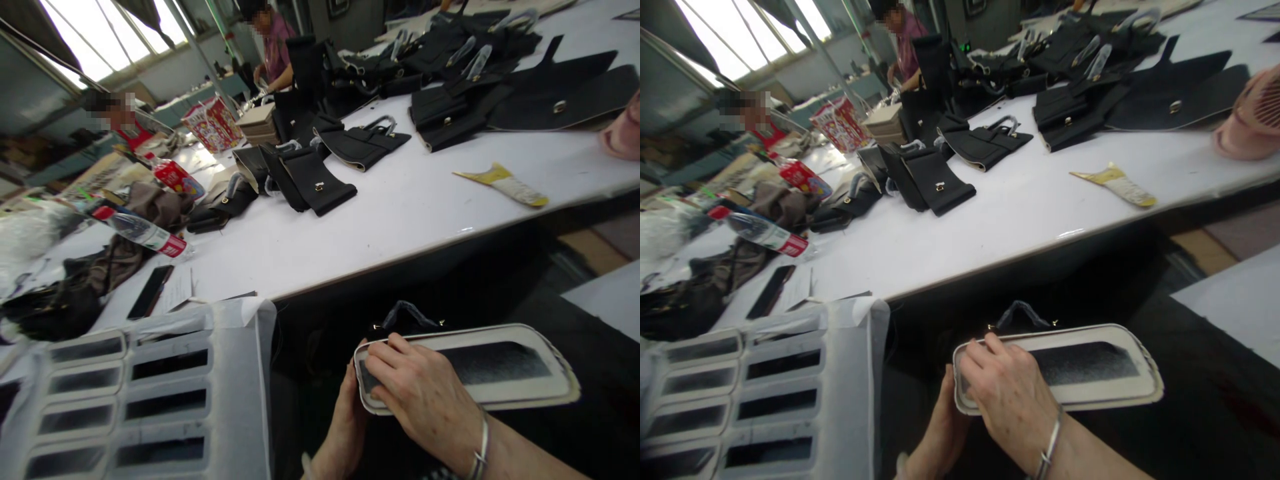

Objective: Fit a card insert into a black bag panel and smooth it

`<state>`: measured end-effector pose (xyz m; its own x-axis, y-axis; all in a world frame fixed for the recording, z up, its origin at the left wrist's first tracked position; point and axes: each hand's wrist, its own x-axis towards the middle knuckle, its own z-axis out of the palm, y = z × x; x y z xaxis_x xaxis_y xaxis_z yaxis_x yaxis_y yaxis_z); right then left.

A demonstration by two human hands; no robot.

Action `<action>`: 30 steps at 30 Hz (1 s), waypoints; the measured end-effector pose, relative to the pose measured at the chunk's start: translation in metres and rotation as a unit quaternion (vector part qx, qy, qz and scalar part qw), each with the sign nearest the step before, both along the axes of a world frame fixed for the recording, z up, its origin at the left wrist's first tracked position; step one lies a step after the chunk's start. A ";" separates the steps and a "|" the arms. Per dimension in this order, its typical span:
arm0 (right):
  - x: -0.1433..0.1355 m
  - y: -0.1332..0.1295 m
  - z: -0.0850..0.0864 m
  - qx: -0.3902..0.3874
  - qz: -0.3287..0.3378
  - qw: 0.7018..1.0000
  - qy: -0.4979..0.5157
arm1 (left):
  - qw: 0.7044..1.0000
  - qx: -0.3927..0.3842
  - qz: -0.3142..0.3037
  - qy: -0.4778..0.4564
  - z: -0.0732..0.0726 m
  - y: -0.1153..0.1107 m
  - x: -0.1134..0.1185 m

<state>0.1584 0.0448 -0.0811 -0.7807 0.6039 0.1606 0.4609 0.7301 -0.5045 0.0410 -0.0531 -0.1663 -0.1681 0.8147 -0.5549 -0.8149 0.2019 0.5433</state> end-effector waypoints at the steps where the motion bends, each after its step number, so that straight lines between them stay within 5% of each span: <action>1: 0.000 0.000 0.000 0.003 0.001 1.000 0.000 | 1.000 0.000 0.001 0.003 0.000 0.000 0.000; 14: 0.007 -0.004 -0.003 0.000 0.015 1.000 -0.002 | 0.996 0.016 0.039 0.082 -0.020 0.001 0.007; 21: 0.019 -0.004 -0.008 0.119 0.073 0.990 0.000 | 0.995 0.042 0.011 0.094 -0.018 -0.002 0.009; 30: 0.019 -0.001 -0.013 0.137 0.099 0.985 -0.021 | 0.998 0.049 0.023 0.014 0.000 0.002 0.013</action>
